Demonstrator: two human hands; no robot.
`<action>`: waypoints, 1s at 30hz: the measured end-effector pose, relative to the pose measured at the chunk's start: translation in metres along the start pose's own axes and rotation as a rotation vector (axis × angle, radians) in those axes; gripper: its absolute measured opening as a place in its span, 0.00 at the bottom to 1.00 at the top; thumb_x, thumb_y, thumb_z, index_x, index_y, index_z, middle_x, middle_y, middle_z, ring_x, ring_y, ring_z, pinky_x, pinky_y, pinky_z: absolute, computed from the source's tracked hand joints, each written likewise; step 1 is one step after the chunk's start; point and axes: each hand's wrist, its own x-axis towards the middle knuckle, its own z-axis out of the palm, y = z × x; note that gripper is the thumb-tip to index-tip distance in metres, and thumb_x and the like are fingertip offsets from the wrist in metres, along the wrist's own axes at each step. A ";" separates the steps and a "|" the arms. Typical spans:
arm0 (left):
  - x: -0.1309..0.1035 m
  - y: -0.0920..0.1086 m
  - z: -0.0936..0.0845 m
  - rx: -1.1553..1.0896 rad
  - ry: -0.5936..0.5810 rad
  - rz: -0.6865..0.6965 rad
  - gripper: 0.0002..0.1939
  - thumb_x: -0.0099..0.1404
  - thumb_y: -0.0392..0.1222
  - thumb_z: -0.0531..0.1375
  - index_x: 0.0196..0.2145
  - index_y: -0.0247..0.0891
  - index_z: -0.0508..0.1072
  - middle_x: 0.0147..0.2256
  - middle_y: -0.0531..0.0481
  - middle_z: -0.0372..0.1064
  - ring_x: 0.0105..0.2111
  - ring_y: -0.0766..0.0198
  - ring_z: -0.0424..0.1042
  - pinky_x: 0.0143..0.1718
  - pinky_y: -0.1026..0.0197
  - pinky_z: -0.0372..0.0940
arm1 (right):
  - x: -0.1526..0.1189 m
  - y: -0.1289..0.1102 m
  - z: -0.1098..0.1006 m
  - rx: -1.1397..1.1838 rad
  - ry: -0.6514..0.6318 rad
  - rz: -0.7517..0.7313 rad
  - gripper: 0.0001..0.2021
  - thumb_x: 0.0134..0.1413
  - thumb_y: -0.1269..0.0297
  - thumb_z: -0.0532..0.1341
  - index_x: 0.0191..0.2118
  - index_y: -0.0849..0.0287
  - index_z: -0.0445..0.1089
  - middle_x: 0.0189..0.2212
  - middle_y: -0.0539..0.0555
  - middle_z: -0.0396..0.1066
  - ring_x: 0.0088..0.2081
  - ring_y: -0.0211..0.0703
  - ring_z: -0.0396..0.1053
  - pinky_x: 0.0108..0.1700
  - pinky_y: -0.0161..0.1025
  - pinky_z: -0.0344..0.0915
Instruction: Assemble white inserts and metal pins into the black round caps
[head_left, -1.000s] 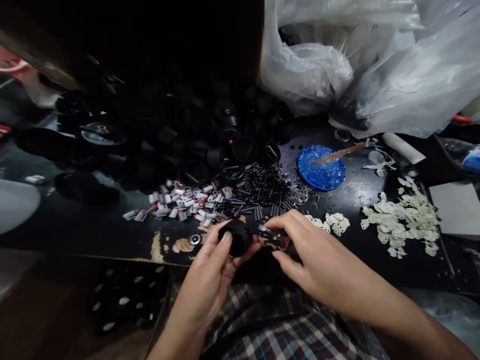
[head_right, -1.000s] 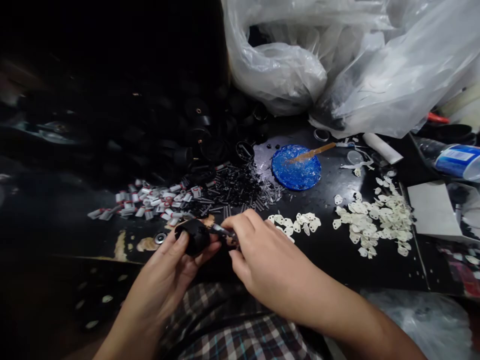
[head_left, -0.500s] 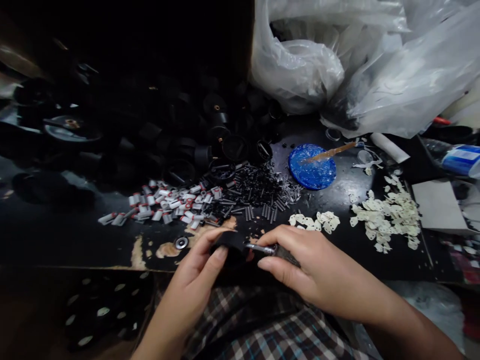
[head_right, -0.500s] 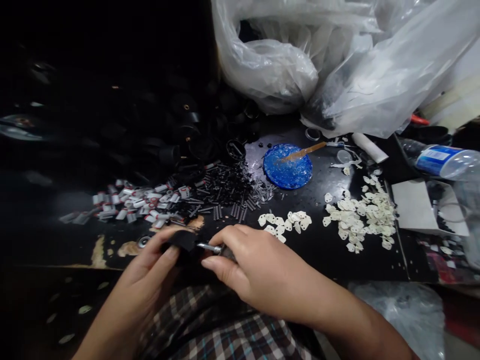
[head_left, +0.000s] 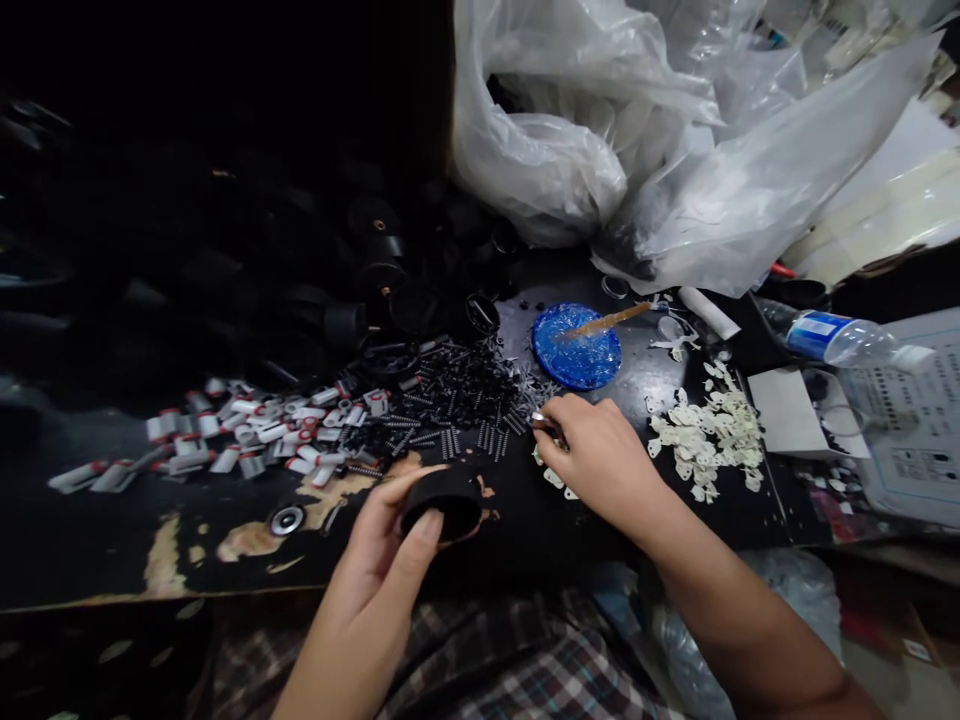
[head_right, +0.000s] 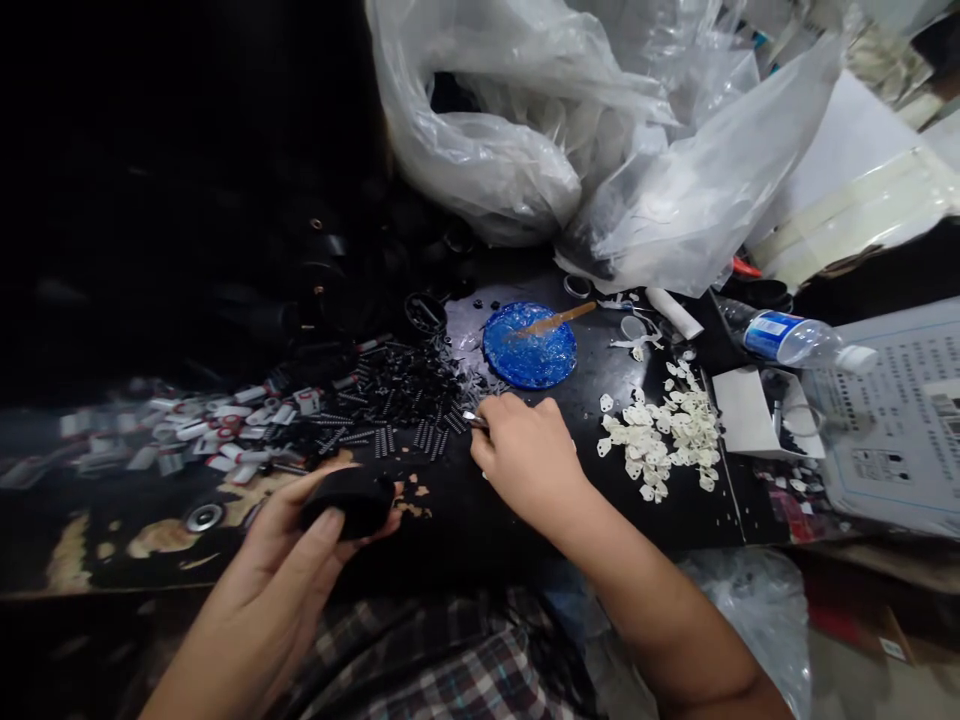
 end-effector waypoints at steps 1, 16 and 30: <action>0.000 0.000 0.005 0.014 -0.008 0.002 0.15 0.58 0.44 0.66 0.44 0.47 0.75 0.47 0.50 0.72 0.48 0.51 0.70 0.45 0.56 0.70 | 0.004 0.001 0.003 -0.039 -0.003 -0.021 0.06 0.60 0.67 0.56 0.35 0.61 0.69 0.33 0.55 0.72 0.34 0.46 0.68 0.37 0.43 0.54; 0.005 0.007 0.023 -0.237 -0.057 -0.109 0.11 0.64 0.44 0.62 0.45 0.44 0.72 0.46 0.49 0.74 0.46 0.57 0.74 0.49 0.52 0.70 | -0.016 -0.033 0.000 0.520 0.040 -0.161 0.04 0.58 0.68 0.61 0.32 0.59 0.69 0.30 0.48 0.70 0.32 0.38 0.65 0.40 0.39 0.53; -0.005 0.002 0.018 -0.190 -0.027 -0.160 0.18 0.59 0.45 0.67 0.48 0.51 0.73 0.48 0.53 0.73 0.50 0.60 0.72 0.47 0.63 0.70 | -0.023 -0.036 0.005 0.494 0.278 -0.322 0.04 0.58 0.73 0.58 0.34 0.59 0.70 0.29 0.49 0.72 0.30 0.37 0.66 0.39 0.41 0.53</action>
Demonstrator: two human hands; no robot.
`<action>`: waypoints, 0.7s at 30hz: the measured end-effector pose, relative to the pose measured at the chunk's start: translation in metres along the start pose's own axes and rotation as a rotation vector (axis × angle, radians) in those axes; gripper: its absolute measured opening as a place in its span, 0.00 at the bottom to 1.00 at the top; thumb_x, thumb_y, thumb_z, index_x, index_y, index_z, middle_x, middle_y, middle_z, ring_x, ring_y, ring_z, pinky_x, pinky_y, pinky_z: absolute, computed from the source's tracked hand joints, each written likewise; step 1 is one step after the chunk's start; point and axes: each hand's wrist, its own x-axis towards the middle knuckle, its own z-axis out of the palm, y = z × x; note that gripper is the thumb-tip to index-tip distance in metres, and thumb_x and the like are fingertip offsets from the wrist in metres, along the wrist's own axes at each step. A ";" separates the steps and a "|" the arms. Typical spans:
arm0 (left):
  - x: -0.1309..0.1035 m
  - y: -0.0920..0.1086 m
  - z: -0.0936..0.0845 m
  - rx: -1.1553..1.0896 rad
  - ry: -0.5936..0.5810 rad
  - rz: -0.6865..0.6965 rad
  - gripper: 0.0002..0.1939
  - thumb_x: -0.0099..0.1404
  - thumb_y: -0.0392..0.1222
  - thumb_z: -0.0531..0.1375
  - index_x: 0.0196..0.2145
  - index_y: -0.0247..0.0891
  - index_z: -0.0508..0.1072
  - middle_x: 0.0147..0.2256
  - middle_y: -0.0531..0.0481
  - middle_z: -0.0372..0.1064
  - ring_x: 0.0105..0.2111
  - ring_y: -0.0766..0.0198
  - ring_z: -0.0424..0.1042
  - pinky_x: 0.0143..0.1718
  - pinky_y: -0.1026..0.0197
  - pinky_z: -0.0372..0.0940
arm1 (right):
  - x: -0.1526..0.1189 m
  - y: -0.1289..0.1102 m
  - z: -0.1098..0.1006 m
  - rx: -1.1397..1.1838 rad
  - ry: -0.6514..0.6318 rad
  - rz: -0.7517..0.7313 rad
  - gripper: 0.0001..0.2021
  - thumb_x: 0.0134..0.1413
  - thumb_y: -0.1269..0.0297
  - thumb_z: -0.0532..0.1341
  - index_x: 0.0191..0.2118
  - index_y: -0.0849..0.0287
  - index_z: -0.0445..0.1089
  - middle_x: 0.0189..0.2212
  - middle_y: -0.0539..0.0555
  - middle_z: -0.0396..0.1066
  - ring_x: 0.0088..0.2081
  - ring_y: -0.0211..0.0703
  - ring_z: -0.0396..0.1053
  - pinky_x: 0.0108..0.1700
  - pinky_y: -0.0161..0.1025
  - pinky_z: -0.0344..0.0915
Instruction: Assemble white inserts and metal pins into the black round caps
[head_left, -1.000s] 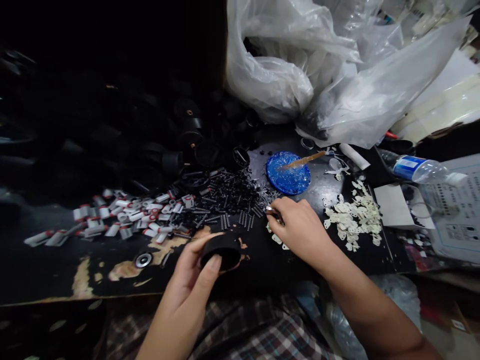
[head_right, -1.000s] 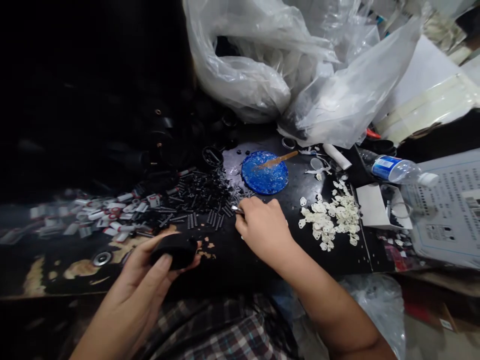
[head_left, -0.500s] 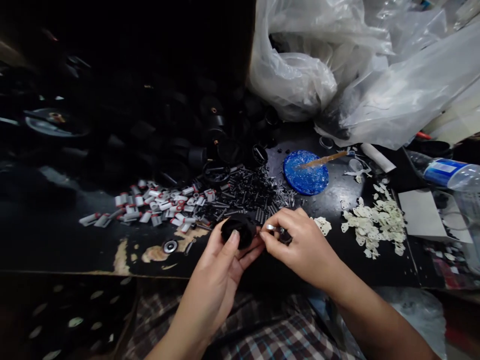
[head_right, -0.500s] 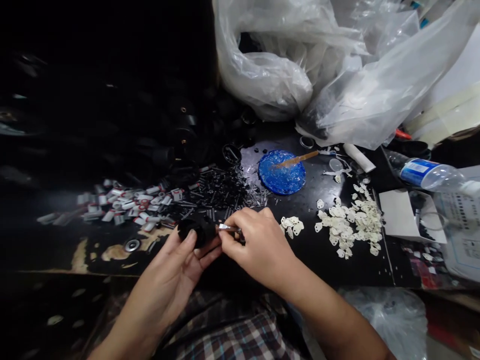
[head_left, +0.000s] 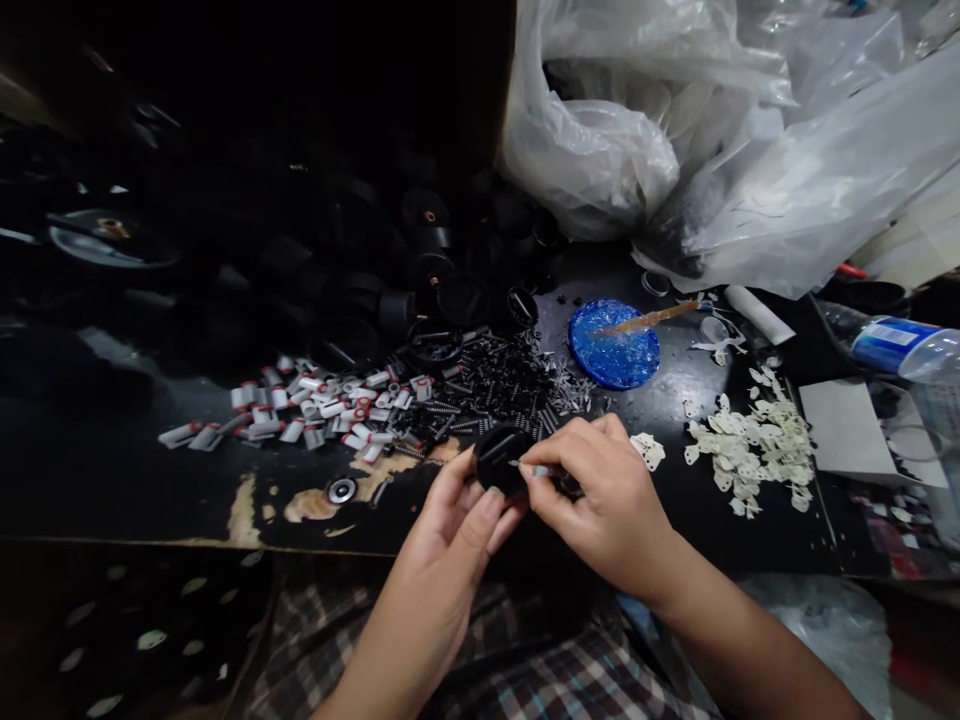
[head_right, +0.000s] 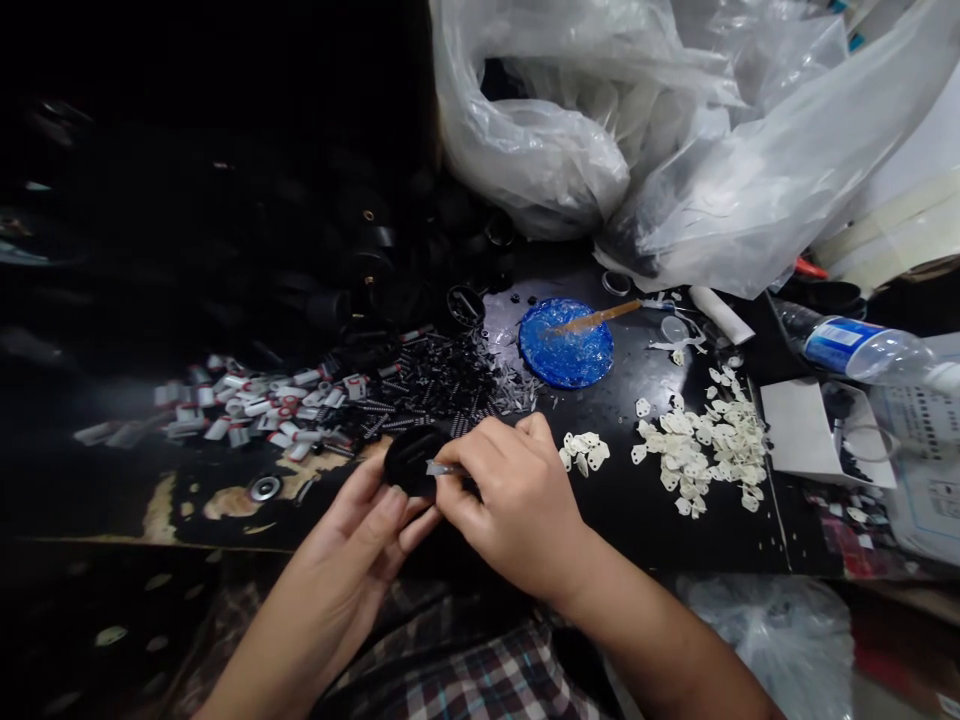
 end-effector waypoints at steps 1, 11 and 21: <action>-0.001 -0.001 0.000 0.005 -0.003 -0.011 0.18 0.59 0.44 0.67 0.48 0.52 0.73 0.47 0.53 0.74 0.50 0.59 0.72 0.47 0.62 0.70 | 0.000 0.000 0.001 -0.030 -0.003 -0.015 0.05 0.58 0.73 0.58 0.34 0.60 0.70 0.28 0.49 0.72 0.30 0.37 0.66 0.39 0.41 0.53; 0.005 -0.002 -0.006 0.123 -0.135 0.036 0.14 0.61 0.43 0.66 0.45 0.48 0.74 0.41 0.54 0.77 0.45 0.61 0.75 0.48 0.61 0.70 | -0.001 -0.002 0.001 -0.190 -0.062 -0.098 0.09 0.59 0.73 0.55 0.31 0.61 0.70 0.26 0.50 0.70 0.28 0.37 0.61 0.37 0.41 0.50; 0.006 -0.002 -0.009 0.188 -0.137 0.062 0.15 0.60 0.44 0.66 0.45 0.46 0.74 0.40 0.54 0.77 0.43 0.63 0.75 0.46 0.64 0.69 | -0.002 0.000 0.003 -0.202 -0.035 -0.120 0.07 0.58 0.74 0.55 0.31 0.62 0.69 0.25 0.51 0.69 0.27 0.38 0.60 0.37 0.41 0.50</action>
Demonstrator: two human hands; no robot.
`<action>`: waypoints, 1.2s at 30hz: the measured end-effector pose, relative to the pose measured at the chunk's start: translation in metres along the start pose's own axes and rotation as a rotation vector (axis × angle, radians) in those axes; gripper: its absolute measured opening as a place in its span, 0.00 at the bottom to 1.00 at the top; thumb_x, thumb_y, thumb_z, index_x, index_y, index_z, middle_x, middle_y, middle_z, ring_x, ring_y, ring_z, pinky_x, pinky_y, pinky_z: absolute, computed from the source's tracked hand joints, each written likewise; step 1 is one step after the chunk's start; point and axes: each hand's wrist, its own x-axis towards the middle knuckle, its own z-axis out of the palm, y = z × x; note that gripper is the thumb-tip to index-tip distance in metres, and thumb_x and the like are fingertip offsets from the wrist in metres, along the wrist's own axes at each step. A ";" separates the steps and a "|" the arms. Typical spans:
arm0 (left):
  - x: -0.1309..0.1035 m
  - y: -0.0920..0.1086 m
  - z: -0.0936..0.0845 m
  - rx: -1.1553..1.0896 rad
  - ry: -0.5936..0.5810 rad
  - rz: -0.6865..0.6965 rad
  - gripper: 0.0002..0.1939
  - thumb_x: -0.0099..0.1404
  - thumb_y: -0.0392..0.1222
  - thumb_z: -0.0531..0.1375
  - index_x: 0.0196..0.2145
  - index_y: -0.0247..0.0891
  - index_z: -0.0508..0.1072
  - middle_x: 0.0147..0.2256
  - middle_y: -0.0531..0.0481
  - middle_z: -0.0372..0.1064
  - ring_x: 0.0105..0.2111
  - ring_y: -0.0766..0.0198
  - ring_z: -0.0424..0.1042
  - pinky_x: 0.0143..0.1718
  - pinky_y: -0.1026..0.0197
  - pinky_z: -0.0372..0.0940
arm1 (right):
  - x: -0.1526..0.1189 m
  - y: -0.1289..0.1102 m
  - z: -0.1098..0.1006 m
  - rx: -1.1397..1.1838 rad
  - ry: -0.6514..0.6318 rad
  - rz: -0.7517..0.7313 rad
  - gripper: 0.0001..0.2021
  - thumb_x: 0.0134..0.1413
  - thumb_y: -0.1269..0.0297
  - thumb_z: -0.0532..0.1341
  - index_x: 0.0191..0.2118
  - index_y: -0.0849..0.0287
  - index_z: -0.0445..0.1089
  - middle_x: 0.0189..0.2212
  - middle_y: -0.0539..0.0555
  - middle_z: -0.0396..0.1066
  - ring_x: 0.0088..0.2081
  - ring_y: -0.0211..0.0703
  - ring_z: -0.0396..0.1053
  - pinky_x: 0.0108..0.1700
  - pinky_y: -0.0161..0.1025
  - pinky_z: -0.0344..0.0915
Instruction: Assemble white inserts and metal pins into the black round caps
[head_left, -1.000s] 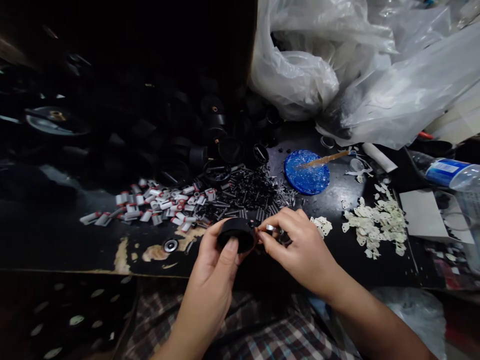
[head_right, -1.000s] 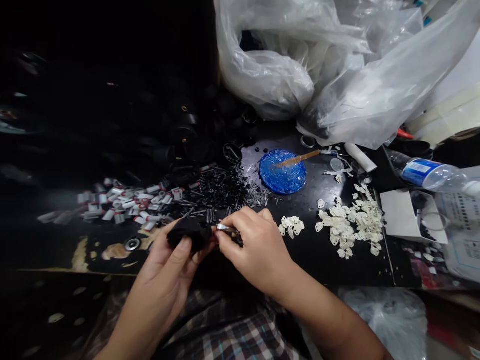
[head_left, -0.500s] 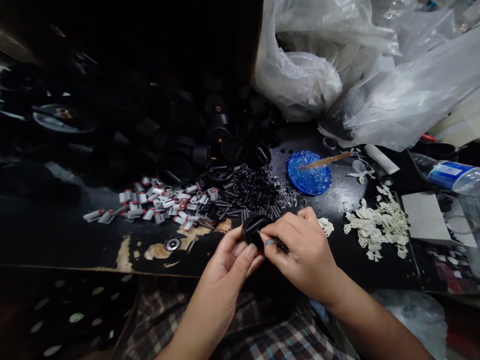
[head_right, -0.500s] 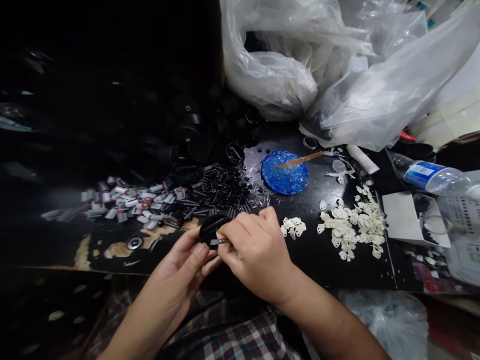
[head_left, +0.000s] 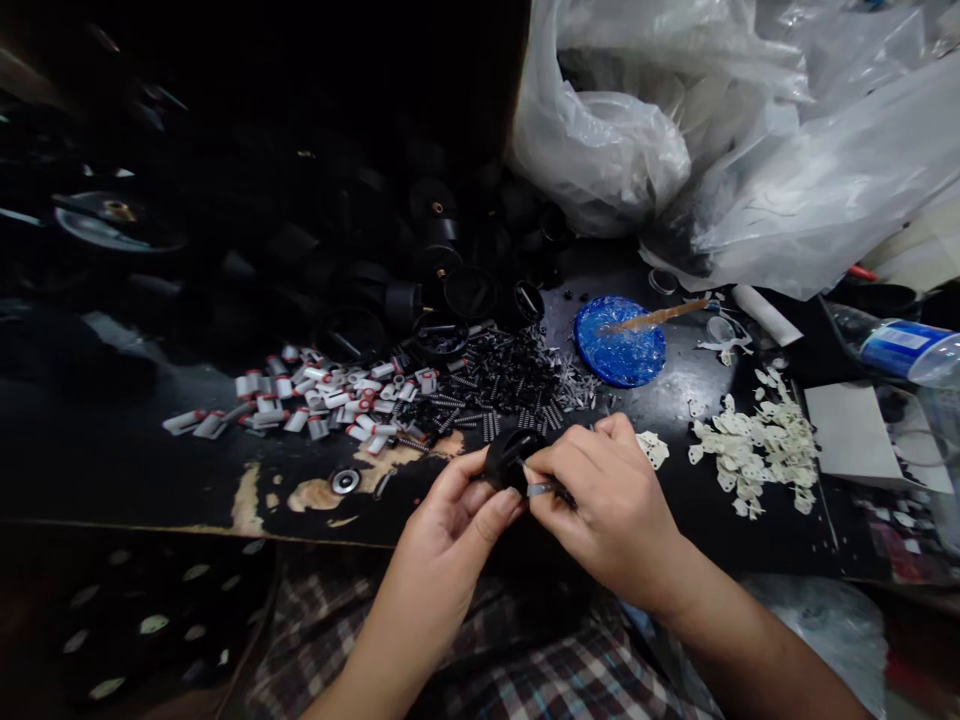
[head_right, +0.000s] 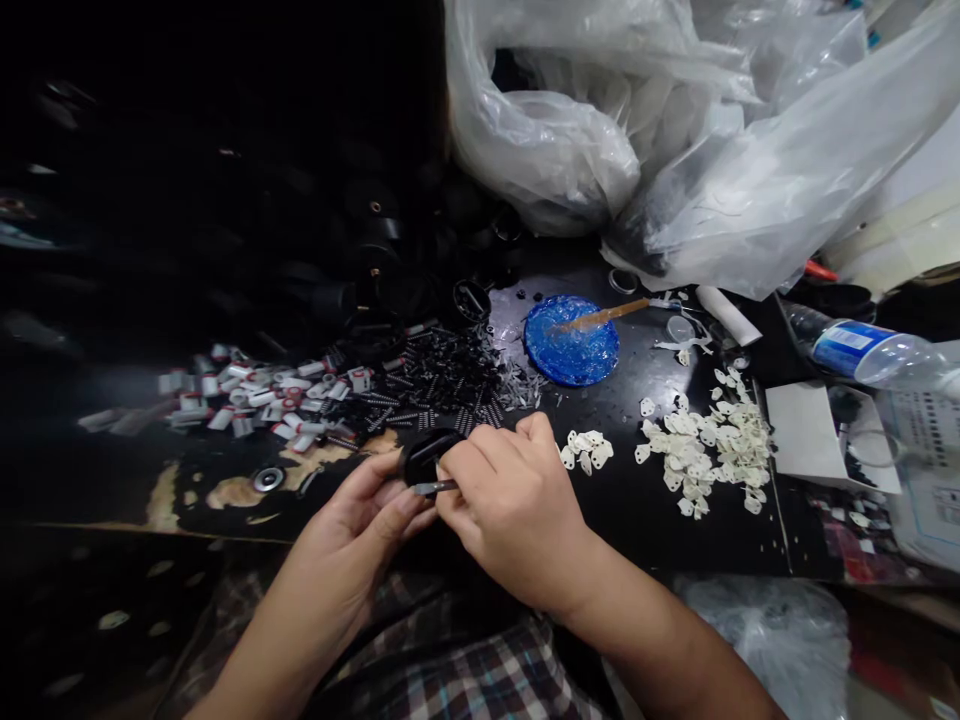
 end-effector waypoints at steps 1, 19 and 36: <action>0.001 0.000 -0.001 0.029 -0.001 0.009 0.15 0.60 0.44 0.66 0.45 0.47 0.74 0.41 0.54 0.77 0.44 0.63 0.75 0.47 0.64 0.68 | 0.000 0.001 0.001 -0.001 -0.006 -0.006 0.08 0.58 0.74 0.55 0.30 0.62 0.69 0.25 0.50 0.68 0.27 0.38 0.60 0.37 0.41 0.50; 0.006 0.009 -0.014 0.225 -0.114 -0.102 0.17 0.59 0.47 0.66 0.46 0.43 0.75 0.45 0.48 0.76 0.46 0.54 0.74 0.46 0.58 0.71 | -0.010 0.011 -0.016 0.125 -0.189 0.080 0.06 0.62 0.71 0.57 0.38 0.62 0.71 0.32 0.51 0.73 0.32 0.39 0.65 0.39 0.41 0.51; -0.002 0.006 0.005 -0.305 0.079 -0.146 0.20 0.66 0.45 0.60 0.54 0.39 0.68 0.51 0.40 0.73 0.50 0.48 0.72 0.50 0.50 0.69 | -0.003 0.029 -0.014 0.052 -0.291 0.219 0.01 0.60 0.70 0.61 0.36 0.59 0.68 0.34 0.49 0.73 0.34 0.40 0.67 0.40 0.40 0.53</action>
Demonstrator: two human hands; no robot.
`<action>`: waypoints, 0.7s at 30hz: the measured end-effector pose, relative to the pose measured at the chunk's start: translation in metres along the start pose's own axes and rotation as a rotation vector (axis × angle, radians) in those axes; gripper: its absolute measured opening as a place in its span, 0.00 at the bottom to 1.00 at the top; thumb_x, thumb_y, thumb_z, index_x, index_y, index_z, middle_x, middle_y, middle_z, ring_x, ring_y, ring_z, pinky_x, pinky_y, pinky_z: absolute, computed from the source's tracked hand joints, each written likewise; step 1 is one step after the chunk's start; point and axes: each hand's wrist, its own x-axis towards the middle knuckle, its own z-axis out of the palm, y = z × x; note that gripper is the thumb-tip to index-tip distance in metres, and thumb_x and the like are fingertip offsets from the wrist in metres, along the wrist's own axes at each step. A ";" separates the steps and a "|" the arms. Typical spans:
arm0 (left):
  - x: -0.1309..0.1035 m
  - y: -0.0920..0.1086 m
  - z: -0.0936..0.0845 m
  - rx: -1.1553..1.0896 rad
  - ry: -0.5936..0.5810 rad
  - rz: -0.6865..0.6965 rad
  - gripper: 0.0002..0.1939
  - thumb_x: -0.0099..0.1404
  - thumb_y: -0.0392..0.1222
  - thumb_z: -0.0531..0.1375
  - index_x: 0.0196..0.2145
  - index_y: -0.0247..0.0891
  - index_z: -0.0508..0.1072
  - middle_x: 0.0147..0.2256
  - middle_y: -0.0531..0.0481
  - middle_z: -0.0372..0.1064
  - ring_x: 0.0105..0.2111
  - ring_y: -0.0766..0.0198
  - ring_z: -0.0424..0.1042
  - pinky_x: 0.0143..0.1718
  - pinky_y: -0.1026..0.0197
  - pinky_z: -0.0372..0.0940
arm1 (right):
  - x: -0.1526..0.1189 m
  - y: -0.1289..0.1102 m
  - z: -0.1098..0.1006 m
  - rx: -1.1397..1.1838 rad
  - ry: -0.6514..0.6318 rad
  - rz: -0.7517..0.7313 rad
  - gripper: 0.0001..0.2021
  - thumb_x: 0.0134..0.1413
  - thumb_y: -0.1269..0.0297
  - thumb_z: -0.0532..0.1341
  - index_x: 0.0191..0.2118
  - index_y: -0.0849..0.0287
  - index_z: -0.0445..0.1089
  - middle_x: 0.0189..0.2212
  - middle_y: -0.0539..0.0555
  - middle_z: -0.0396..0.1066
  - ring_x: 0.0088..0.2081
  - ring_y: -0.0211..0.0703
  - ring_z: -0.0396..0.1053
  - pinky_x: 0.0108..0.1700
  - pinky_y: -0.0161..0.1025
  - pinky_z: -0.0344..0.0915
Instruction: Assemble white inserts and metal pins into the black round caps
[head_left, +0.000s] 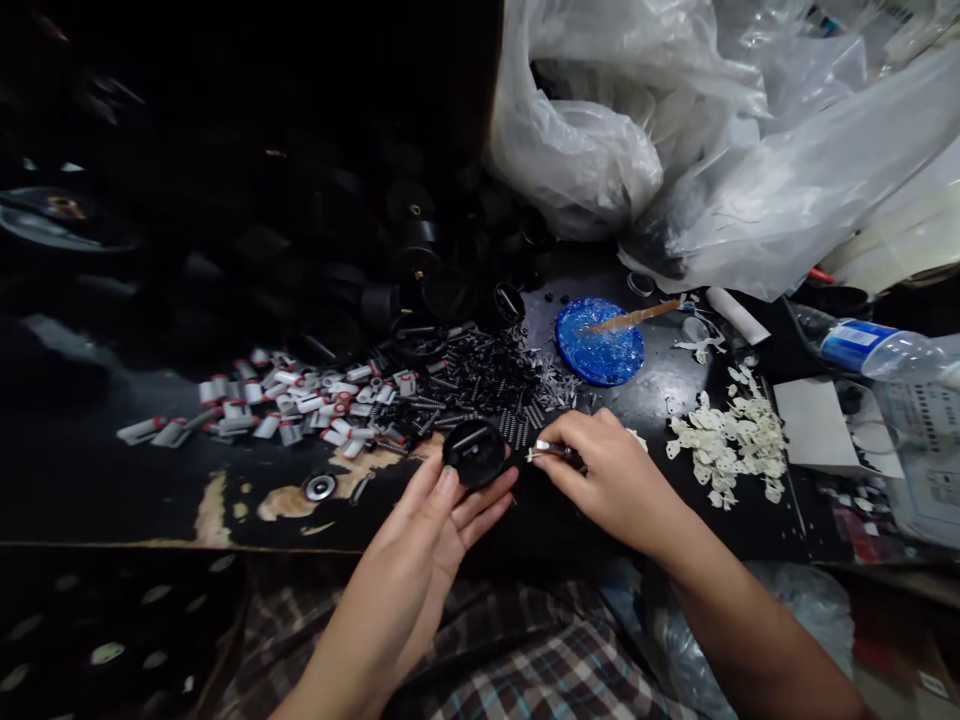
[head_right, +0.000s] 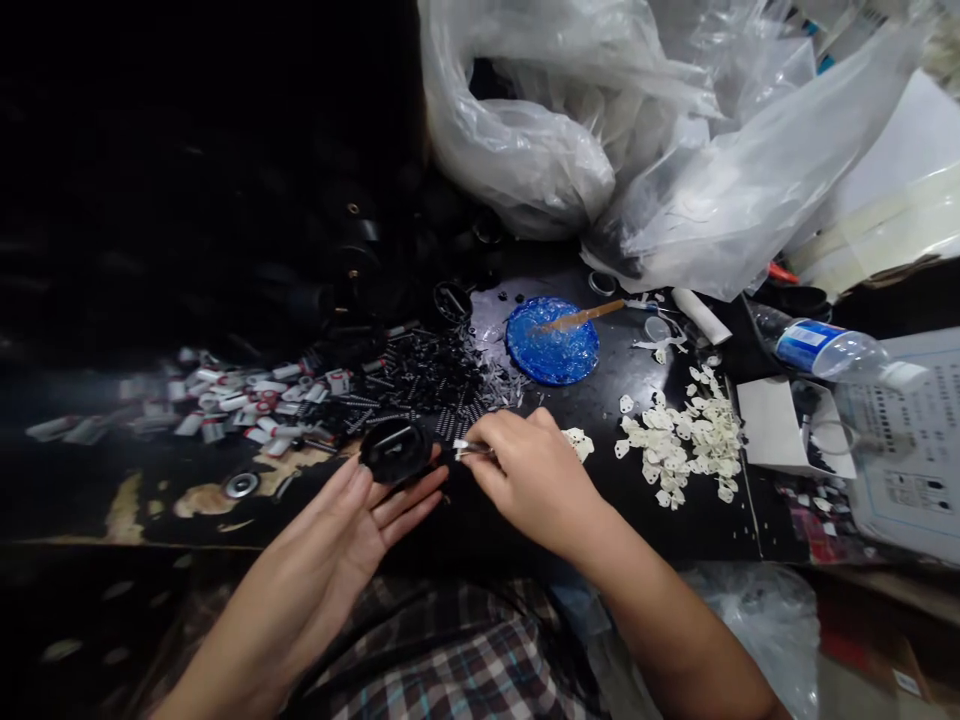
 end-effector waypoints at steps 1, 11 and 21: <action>0.001 0.000 0.001 -0.030 -0.022 -0.015 0.17 0.67 0.44 0.59 0.53 0.39 0.70 0.50 0.40 0.73 0.50 0.49 0.72 0.51 0.51 0.69 | -0.001 -0.003 0.001 0.084 0.022 -0.040 0.01 0.60 0.70 0.60 0.37 0.59 0.68 0.35 0.49 0.73 0.34 0.39 0.67 0.41 0.39 0.54; 0.001 0.006 0.002 -0.074 -0.017 0.015 0.12 0.67 0.44 0.59 0.45 0.39 0.74 0.48 0.43 0.75 0.48 0.55 0.74 0.51 0.55 0.69 | -0.004 -0.019 0.018 0.146 0.240 -0.157 0.03 0.61 0.70 0.59 0.37 0.60 0.71 0.33 0.52 0.72 0.36 0.39 0.68 0.39 0.40 0.54; -0.001 -0.005 -0.003 0.139 0.070 0.041 0.17 0.59 0.46 0.67 0.47 0.49 0.74 0.43 0.56 0.77 0.44 0.64 0.75 0.47 0.64 0.69 | -0.007 -0.022 0.014 0.064 0.264 -0.348 0.07 0.58 0.77 0.56 0.39 0.63 0.70 0.32 0.52 0.75 0.35 0.40 0.71 0.37 0.42 0.54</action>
